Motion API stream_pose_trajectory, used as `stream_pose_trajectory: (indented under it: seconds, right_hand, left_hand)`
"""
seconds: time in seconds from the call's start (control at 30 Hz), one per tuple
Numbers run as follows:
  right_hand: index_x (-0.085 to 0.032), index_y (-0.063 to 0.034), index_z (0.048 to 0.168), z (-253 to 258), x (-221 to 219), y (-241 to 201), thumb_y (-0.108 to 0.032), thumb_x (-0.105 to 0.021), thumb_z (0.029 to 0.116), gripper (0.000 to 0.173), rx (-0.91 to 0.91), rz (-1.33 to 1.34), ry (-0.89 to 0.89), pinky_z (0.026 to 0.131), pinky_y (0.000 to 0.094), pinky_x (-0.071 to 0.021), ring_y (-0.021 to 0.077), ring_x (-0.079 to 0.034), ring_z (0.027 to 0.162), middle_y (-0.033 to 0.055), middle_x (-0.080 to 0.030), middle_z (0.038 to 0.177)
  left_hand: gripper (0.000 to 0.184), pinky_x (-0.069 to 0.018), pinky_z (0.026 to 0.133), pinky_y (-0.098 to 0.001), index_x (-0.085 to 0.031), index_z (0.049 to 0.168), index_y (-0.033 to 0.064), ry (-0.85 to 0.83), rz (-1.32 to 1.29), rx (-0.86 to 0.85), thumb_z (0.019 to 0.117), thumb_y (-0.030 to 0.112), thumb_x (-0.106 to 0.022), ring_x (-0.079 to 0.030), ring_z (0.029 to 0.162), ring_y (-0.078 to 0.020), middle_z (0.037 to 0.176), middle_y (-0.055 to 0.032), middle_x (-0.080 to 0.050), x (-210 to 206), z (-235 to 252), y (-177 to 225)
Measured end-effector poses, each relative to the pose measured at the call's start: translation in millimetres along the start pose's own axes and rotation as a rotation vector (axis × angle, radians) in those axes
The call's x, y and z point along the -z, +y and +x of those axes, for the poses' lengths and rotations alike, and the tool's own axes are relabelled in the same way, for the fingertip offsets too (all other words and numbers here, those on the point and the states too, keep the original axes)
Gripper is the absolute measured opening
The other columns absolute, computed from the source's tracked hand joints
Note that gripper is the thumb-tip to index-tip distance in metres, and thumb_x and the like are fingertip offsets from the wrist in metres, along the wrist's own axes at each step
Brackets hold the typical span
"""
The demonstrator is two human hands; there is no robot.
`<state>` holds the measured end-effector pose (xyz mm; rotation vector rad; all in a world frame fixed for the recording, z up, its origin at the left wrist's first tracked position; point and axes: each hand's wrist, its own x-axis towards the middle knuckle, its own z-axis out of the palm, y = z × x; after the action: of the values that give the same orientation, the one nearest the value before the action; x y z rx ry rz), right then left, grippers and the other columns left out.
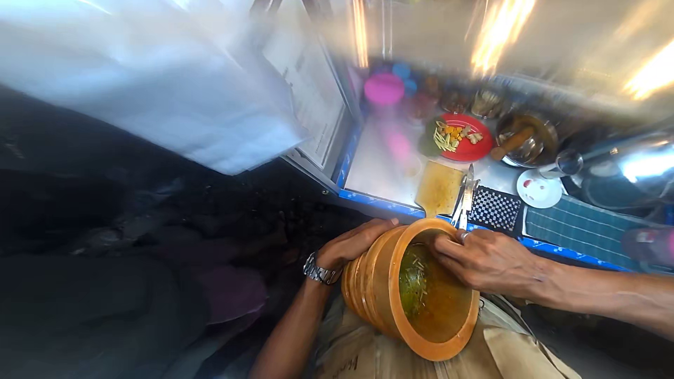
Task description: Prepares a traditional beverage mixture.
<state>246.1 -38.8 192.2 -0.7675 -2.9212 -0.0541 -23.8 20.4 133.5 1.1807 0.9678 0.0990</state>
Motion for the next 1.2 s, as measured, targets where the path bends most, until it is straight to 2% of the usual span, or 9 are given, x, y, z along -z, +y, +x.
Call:
stream_pose_trajectory:
  seconds: [0.07, 0.2, 0.4, 0.6, 0.73, 0.87, 1.0, 1.1, 1.2]
  right_hand:
    - [-0.066, -0.0013, 0.095, -12, 1, -5, 0.000, -0.048, 0.1003, 0.018, -0.008, 0.056, -0.071, 0.044, 0.0331, -0.0438, 0.0216, -0.055, 0.058, 0.0115, -0.063, 0.096]
    - [-0.067, -0.0043, 0.095, -29, 2, -16, -0.007, -0.050, 0.0977, 0.018, -0.060, 0.257, -0.172, 0.040, 0.0341, -0.0440, 0.0209, -0.055, 0.052, 0.0104, -0.062, 0.093]
    - [-0.069, -0.0083, 0.096, -32, 12, -20, -0.012, -0.058, 0.0900, 0.013, -0.125, 0.467, -0.305, 0.042, 0.0371, -0.0460, 0.0225, -0.059, 0.056, 0.0098, -0.062, 0.094]
    - [-0.069, -0.0107, 0.096, -26, 19, -20, -0.015, -0.058, 0.0930, 0.012, -0.170, 0.664, -0.409, 0.049, 0.0385, -0.0468, 0.0217, -0.061, 0.064, 0.0070, -0.062, 0.096]
    - [-0.074, -0.0132, 0.107, -17, 22, -15, -0.014, -0.054, 0.0974, 0.022, -0.235, 0.855, -0.478, 0.065, 0.0396, -0.0514, 0.0206, -0.064, 0.081, 0.0059, -0.065, 0.098]
    - [-0.077, -0.0136, 0.109, -10, 20, -6, -0.015, -0.055, 0.1004, 0.024, -0.296, 1.059, -0.485, 0.078, 0.0355, -0.0522, 0.0151, -0.064, 0.091, 0.0042, -0.069, 0.099]
    - [-0.078, -0.0123, 0.109, -7, 19, 3, -0.015, -0.059, 0.1008, 0.021, -0.364, 1.225, -0.506, 0.078, 0.0244, -0.0508, 0.0053, -0.062, 0.089, 0.0009, -0.069, 0.098]
    - [-0.078, -0.0135, 0.109, -4, 21, 9, -0.016, -0.059, 0.1011, 0.020, -0.383, 1.244, -0.529, 0.075, 0.0217, -0.0496, 0.0027, -0.061, 0.086, -0.0008, -0.069, 0.097]
    - [-0.078, -0.0151, 0.109, -1, 26, 16, -0.016, -0.059, 0.1012, 0.020, -0.404, 1.253, -0.547, 0.073, 0.0198, -0.0492, 0.0004, -0.060, 0.084, -0.0024, -0.068, 0.096]
  left_hand:
    - [0.049, -0.0557, 0.076, -0.0224, -0.072, 0.104, 0.0180, 0.023, 0.046, -0.015, 0.1088, 0.045, -0.031, -0.066, 0.083, -0.0016, 0.088, 0.0050, -0.070, -1, -5, -1]
    - [0.052, -0.0542, 0.089, -0.0285, -0.073, 0.116, 0.0218, 0.042, 0.203, -0.072, 0.1103, 0.044, -0.026, -0.066, 0.097, -0.0038, 0.103, 0.0056, -0.072, -4, -14, 0]
    - [0.053, -0.0520, 0.099, -0.0338, -0.071, 0.124, 0.0270, 0.049, 0.338, -0.141, 0.1091, 0.046, -0.024, -0.065, 0.110, -0.0044, 0.115, 0.0083, -0.072, -6, -21, 3]
    - [0.053, -0.0541, 0.093, -0.0321, -0.073, 0.120, 0.0265, 0.054, 0.319, -0.146, 0.1090, 0.045, -0.024, -0.067, 0.103, -0.0038, 0.110, 0.0090, -0.073, -6, -20, 2]
    - [0.054, -0.0543, 0.091, -0.0298, -0.073, 0.121, 0.0250, 0.057, 0.266, -0.128, 0.1095, 0.043, -0.023, -0.067, 0.101, -0.0043, 0.108, 0.0077, -0.073, -5, -21, 2]
    - [0.053, -0.0558, 0.083, -0.0264, -0.074, 0.115, 0.0233, 0.076, 0.197, -0.121, 0.1094, 0.042, -0.025, -0.068, 0.093, -0.0041, 0.101, 0.0069, -0.073, -4, -24, -1]
    - [0.051, -0.0560, 0.079, -0.0232, -0.075, 0.111, 0.0225, 0.111, 0.113, -0.101, 0.1097, 0.041, -0.027, -0.068, 0.089, -0.0028, 0.096, 0.0069, -0.073, -3, -29, -5]
    - [0.049, -0.0564, 0.076, -0.0208, -0.075, 0.108, 0.0227, 0.108, 0.064, -0.127, 0.1082, 0.039, -0.029, -0.068, 0.086, -0.0013, 0.095, 0.0079, -0.074, 0, -29, -10]
    - [0.049, -0.0573, 0.078, -0.0211, -0.075, 0.111, 0.0211, 0.090, 0.005, -0.124, 0.1075, 0.040, -0.030, -0.069, 0.088, -0.0018, 0.098, 0.0068, -0.075, 3, -28, -15]
